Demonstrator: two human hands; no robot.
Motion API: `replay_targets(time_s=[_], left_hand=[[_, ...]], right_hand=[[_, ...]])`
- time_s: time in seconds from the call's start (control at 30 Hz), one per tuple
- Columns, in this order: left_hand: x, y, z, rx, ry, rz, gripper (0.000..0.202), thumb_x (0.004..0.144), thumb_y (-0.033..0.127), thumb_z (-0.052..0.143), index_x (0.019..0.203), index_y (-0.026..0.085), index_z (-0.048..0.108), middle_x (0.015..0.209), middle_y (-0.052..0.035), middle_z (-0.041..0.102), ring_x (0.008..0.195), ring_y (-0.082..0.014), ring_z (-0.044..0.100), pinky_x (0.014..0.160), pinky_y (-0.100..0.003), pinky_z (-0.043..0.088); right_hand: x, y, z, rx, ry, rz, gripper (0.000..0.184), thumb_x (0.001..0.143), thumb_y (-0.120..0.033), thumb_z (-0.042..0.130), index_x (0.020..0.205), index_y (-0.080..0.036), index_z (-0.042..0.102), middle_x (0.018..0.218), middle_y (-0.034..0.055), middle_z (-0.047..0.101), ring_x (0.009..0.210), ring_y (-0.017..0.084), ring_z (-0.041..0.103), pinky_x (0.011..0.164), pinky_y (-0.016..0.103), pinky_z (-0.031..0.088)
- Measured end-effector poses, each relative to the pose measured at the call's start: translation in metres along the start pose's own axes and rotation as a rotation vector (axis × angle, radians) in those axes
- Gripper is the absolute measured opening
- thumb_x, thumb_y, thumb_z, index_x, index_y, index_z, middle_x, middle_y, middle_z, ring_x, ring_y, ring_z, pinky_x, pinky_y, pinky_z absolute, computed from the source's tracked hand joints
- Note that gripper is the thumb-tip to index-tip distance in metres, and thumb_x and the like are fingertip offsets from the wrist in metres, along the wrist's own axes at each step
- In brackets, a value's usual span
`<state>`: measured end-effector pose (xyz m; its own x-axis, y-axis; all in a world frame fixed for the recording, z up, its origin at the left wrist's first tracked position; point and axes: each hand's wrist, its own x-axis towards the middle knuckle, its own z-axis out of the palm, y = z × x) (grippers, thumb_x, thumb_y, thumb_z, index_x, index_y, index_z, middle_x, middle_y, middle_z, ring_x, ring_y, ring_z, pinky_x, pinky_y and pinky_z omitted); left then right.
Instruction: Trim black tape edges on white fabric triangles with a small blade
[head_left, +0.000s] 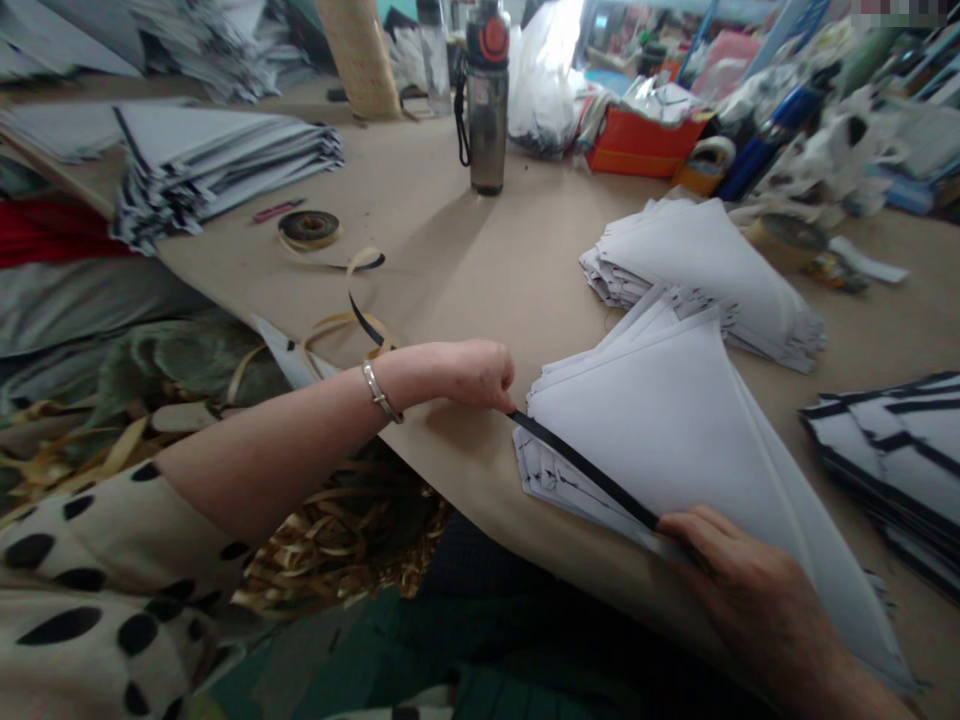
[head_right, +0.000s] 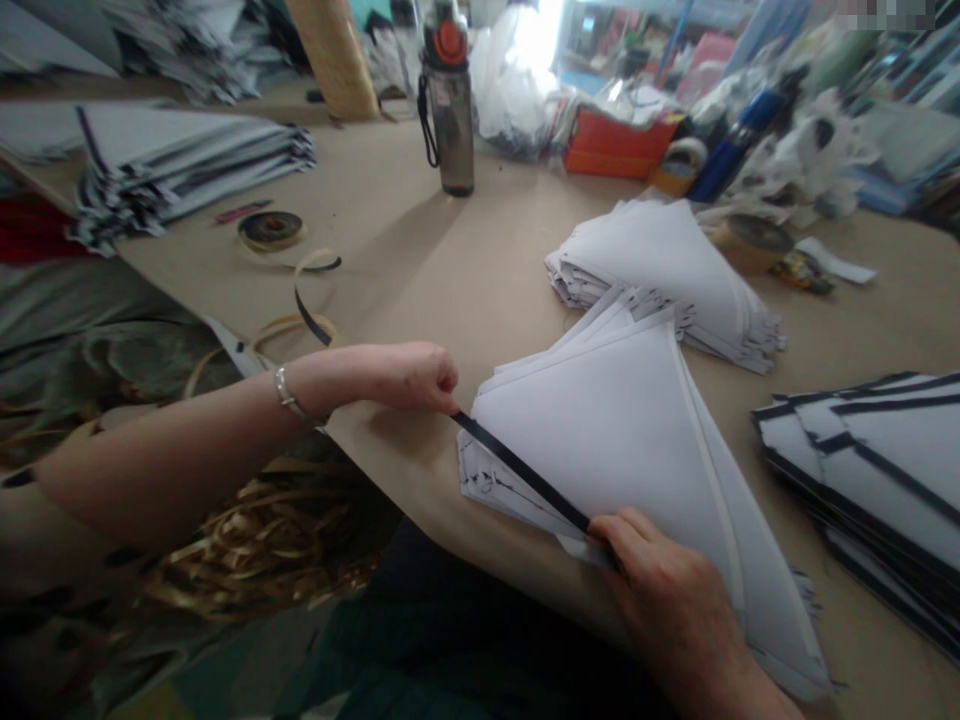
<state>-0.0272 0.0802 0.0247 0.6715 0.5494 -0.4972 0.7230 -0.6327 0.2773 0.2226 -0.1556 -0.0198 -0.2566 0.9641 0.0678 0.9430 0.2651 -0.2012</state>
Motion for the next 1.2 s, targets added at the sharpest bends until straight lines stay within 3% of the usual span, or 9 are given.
replay_targets(time_s=[0.17, 0.3, 0.47, 0.57, 0.67, 0.73, 0.83, 1.2], left_hand=[[0.005, 0.003, 0.014, 0.118, 0.093, -0.042, 0.034, 0.071, 0.044, 0.056, 0.078, 0.015, 0.073, 0.064, -0.01, 0.065, 0.053, -0.0166, 0.049, 0.051, -0.029, 0.03], [0.008, 0.0, 0.018, 0.133, 0.113, -0.031, 0.04, 0.07, 0.049, 0.055, 0.083, 0.016, 0.074, 0.069, -0.0125, 0.067, 0.059, -0.0206, 0.055, 0.052, -0.029, 0.034], [0.006, -0.002, 0.016, 0.109, 0.125, -0.005, 0.04, 0.07, 0.049, 0.056, 0.085, 0.016, 0.074, 0.067, -0.0122, 0.067, 0.058, -0.021, 0.056, 0.051, -0.03, 0.035], [0.004, -0.002, 0.015, 0.102, 0.134, 0.011, 0.042, 0.071, 0.049, 0.056, 0.088, 0.015, 0.074, 0.069, -0.0126, 0.067, 0.057, -0.021, 0.056, 0.05, -0.03, 0.034], [0.002, -0.001, 0.013, 0.106, 0.141, 0.018, 0.041, 0.073, 0.048, 0.056, 0.088, 0.014, 0.074, 0.071, -0.0131, 0.068, 0.058, -0.0198, 0.056, 0.05, -0.029, 0.034], [0.0, 0.001, 0.011, 0.107, 0.137, 0.021, 0.04, 0.074, 0.047, 0.057, 0.088, 0.014, 0.074, 0.072, -0.0132, 0.069, 0.057, -0.0191, 0.056, 0.05, -0.028, 0.034], [-0.003, 0.002, 0.008, 0.103, 0.132, 0.022, 0.038, 0.074, 0.045, 0.059, 0.089, 0.014, 0.074, 0.075, -0.0133, 0.07, 0.059, -0.0193, 0.057, 0.05, -0.027, 0.034], [-0.006, 0.005, 0.006, 0.104, 0.13, 0.018, 0.036, 0.075, 0.04, 0.058, 0.089, 0.011, 0.074, 0.077, -0.0151, 0.07, 0.063, -0.021, 0.059, 0.053, -0.028, 0.037]], right_hand=[[0.003, 0.002, -0.003, 0.103, -0.077, 0.081, 0.013, 0.086, -0.023, 0.048, 0.093, -0.024, 0.058, 0.084, 0.0009, 0.067, 0.067, 0.015, 0.066, 0.055, 0.022, 0.049], [0.022, -0.02, -0.026, 0.326, -0.076, 0.212, 0.018, 0.089, -0.033, 0.046, 0.102, -0.022, 0.053, 0.067, -0.0011, 0.062, 0.056, 0.013, 0.061, 0.049, 0.02, 0.046], [0.069, -0.058, -0.047, 0.456, -0.041, 0.161, 0.026, 0.091, -0.029, 0.039, 0.073, -0.021, 0.055, 0.066, 0.0013, 0.058, 0.06, 0.012, 0.056, 0.056, 0.022, 0.043], [0.102, -0.069, -0.041, 0.458, -0.076, 0.113, 0.026, 0.088, -0.026, 0.044, 0.071, -0.019, 0.063, 0.074, 0.0033, 0.061, 0.07, 0.014, 0.057, 0.064, 0.024, 0.042], [0.128, -0.074, -0.029, 0.472, -0.142, 0.216, 0.02, 0.083, -0.023, 0.049, 0.076, -0.018, 0.067, 0.063, -0.0003, 0.059, 0.059, 0.011, 0.054, 0.058, 0.023, 0.038], [0.139, -0.077, -0.019, 0.508, -0.149, 0.3, 0.023, 0.078, -0.02, 0.052, 0.096, -0.018, 0.067, 0.059, -0.0027, 0.059, 0.055, 0.011, 0.052, 0.055, 0.022, 0.037], [0.147, -0.082, -0.007, 0.535, -0.124, 0.371, 0.049, 0.074, -0.017, 0.054, 0.123, -0.014, 0.055, 0.06, -0.0033, 0.06, 0.054, 0.011, 0.053, 0.056, 0.022, 0.038], [0.152, -0.084, 0.004, 0.368, -0.15, 0.351, 0.042, 0.075, -0.018, 0.052, 0.116, -0.016, 0.06, 0.065, 0.0002, 0.061, 0.057, 0.013, 0.053, 0.055, 0.023, 0.036]])
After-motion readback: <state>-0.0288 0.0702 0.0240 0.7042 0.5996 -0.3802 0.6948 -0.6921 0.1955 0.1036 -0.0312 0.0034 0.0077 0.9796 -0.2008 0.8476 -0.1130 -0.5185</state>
